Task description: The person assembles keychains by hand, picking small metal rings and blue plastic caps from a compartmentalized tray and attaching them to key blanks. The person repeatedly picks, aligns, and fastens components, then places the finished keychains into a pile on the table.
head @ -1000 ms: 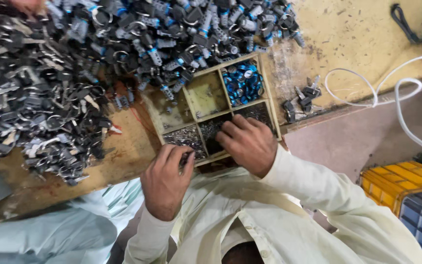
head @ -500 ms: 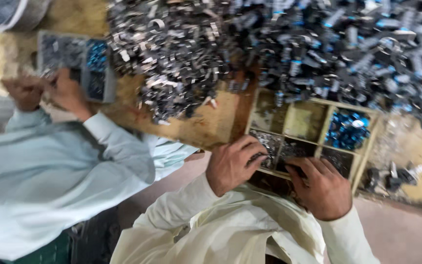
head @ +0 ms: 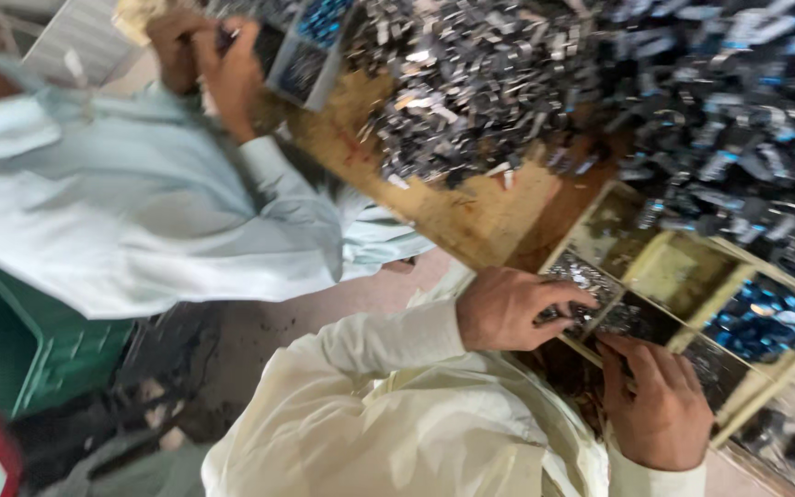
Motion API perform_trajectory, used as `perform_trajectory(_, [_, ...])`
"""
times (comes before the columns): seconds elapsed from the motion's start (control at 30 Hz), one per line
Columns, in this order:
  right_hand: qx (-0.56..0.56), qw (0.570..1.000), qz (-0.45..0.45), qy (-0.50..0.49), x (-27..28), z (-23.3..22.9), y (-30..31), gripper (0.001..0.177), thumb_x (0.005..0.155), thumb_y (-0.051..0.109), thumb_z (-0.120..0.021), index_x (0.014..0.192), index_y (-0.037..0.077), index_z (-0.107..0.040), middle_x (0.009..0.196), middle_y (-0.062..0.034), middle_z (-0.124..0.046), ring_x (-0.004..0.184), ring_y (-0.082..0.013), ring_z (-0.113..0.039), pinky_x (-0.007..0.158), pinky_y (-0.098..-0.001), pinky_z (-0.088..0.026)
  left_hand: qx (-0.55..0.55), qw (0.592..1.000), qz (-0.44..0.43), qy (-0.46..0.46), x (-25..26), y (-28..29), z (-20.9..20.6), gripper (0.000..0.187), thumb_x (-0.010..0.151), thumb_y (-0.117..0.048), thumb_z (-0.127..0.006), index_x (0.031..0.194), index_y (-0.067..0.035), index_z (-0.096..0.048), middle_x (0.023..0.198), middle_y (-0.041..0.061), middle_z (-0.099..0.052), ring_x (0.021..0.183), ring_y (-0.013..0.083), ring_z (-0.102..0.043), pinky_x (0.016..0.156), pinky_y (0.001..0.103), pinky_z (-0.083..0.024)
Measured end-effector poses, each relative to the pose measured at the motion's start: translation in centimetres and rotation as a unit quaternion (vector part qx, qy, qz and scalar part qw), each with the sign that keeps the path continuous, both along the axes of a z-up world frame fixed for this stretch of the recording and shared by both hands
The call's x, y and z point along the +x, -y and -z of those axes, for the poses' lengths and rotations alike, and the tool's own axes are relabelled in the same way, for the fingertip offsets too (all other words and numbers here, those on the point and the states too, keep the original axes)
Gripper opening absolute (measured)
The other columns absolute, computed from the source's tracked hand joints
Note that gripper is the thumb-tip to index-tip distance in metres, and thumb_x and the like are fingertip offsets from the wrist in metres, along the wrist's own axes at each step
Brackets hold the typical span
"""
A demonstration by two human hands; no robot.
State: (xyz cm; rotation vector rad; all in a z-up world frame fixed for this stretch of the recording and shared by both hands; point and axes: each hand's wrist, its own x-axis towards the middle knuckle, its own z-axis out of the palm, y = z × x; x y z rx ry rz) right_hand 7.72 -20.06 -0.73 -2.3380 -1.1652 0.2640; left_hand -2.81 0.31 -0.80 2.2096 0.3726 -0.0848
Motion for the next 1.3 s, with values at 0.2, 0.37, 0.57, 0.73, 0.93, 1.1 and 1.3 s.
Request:
perform_trajectory(0.2, [0.021, 1.000, -0.013, 0.000, 0.1, 1.3, 0.8, 0.011, 0.100, 0.016, -0.079, 0.110, 0.014, -0.074, 0.108, -0.0034, -0.074, 0.095, -0.0236, -0.069, 0.086, -0.0332, -0.053, 0.048, 0.996, -0.004, 0.071, -0.6, 0.4, 0.7, 0.016, 0.092, -0.031, -0.071, 0.107, -0.027, -0.072, 0.104, -0.004, -0.076, 0.090, 0.0224, -0.074, 0.078, 0.037, -0.059])
perform_trajectory(0.37, [0.077, 0.996, -0.031, 0.010, 0.1, 1.3, 0.8, 0.014, 0.101, 0.013, -0.078, 0.113, 0.013, -0.071, 0.111, -0.0046, -0.074, 0.099, -0.0218, -0.070, 0.088, -0.0321, -0.054, 0.014, 0.999, -0.010, 0.043, -0.5, 0.6, 0.7, 0.021, 0.090, -0.032, -0.071, 0.110, -0.025, -0.071, 0.099, -0.004, -0.077, 0.088, 0.0208, -0.075, 0.076, 0.036, -0.060])
perform_trajectory(0.57, [0.060, 0.966, 0.122, -0.221, -0.9, 2.0, 1.7, 0.039, 0.090, 0.003, -0.080, 0.126, 0.002, -0.064, 0.092, -0.0161, -0.070, 0.073, -0.0191, -0.064, 0.067, -0.0273, -0.050, -0.036, 0.997, 0.005, 0.073, -0.2, 0.6, 0.7, 0.020, 0.092, -0.036, -0.071, 0.109, -0.028, -0.075, 0.101, -0.003, -0.078, 0.089, 0.0198, -0.076, 0.078, 0.032, -0.061])
perform_trajectory(0.73, [0.281, 0.835, 0.156, -0.446, -1.0, 5.1, 4.4, 0.044, 0.099, -0.011, -0.070, 0.136, -0.003, -0.048, 0.107, -0.0191, -0.072, 0.095, -0.0160, -0.072, 0.084, -0.0225, -0.057, -0.231, 0.970, 0.022, 0.074, 0.0, 1.8, 2.1, 0.030, 0.097, -0.041, -0.071, 0.118, -0.021, -0.076, 0.107, 0.000, -0.081, 0.093, 0.0130, -0.079, 0.087, 0.028, -0.062])
perform_trajectory(0.93, [0.358, 0.752, 0.193, -0.519, -0.9, 7.7, 7.3, 0.035, 0.104, -0.015, -0.066, 0.135, -0.005, -0.052, 0.102, -0.0207, -0.073, 0.084, -0.0152, -0.071, 0.076, -0.0221, -0.057, -0.407, 0.907, 0.008, 0.106, 0.4, 3.9, 4.2, 0.026, 0.103, -0.032, -0.073, 0.122, -0.014, -0.075, 0.114, 0.001, -0.080, 0.105, 0.0091, -0.075, 0.098, 0.027, -0.059])
perform_trajectory(1.1, [0.366, 0.729, 0.216, -0.536, -1.0, 8.1, 7.8, 0.033, 0.103, -0.016, -0.066, 0.132, -0.005, -0.054, 0.099, -0.0192, -0.074, 0.077, -0.0136, -0.070, 0.069, -0.0203, -0.054, -0.479, 0.872, 0.004, 0.099, 0.4, 4.1, 4.3, 0.027, 0.102, -0.030, -0.075, 0.122, -0.011, -0.075, 0.115, 0.003, -0.079, 0.106, 0.0084, -0.073, 0.098, 0.027, -0.059])
perform_trajectory(1.3, [0.272, 0.831, 0.189, -0.447, -1.1, 6.7, 7.9, 0.029, 0.103, -0.017, -0.069, 0.126, -0.009, -0.053, 0.102, -0.0211, -0.072, 0.097, -0.0175, -0.072, 0.088, -0.0234, -0.056, -0.451, 0.891, 0.009, 0.062, 0.6, 3.6, 3.3, 0.023, 0.098, -0.029, -0.078, 0.113, -0.011, -0.079, 0.103, 0.002, -0.082, 0.096, 0.0078, -0.075, 0.092, 0.027, -0.060])
